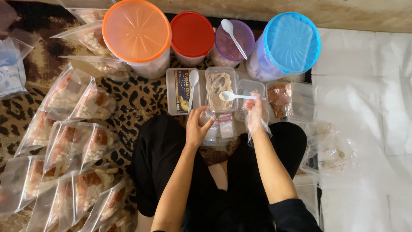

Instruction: Manually packaging small food items into individual plastic bags using a spoon and sealing them.

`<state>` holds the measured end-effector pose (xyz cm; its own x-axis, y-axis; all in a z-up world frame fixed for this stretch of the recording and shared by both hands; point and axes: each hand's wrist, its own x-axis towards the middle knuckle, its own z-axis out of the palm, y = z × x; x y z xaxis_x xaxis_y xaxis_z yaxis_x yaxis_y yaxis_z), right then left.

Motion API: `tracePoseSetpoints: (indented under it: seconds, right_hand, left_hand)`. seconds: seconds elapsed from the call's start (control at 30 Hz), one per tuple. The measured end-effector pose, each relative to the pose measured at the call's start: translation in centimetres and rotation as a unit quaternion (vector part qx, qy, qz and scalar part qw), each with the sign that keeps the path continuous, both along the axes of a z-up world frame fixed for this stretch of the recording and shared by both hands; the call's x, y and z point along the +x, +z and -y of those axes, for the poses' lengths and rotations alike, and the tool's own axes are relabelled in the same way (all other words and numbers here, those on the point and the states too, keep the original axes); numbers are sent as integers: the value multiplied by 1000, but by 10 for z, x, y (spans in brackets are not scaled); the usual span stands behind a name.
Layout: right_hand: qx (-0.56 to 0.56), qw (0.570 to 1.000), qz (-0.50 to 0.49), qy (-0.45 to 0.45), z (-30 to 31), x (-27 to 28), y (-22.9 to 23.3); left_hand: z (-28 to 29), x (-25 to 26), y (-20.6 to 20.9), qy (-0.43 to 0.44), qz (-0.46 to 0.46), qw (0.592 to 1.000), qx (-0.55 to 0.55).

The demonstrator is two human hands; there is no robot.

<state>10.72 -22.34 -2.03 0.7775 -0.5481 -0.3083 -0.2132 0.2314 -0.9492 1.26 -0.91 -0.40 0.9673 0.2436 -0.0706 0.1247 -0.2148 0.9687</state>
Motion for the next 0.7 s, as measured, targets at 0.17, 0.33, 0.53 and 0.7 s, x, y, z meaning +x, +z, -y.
tracePoseSetpoints:
  seconds: [0.17, 0.33, 0.53, 0.7]
  right_hand:
    - [-68, 994, 21, 77, -16, -28, 63]
    - [-189, 932, 131, 281, -40, -58, 114]
    - [-323, 827, 202, 413, -45, -62, 145]
    - [-147, 959, 90, 223, -27, -45, 110]
  left_hand:
    - [2, 0, 4, -9, 10, 999, 31]
    - [1, -1, 9, -12, 23, 999, 47]
    - [1, -2, 7, -10, 34, 997, 67]
    - [-1, -3, 11, -1, 31, 998, 53]
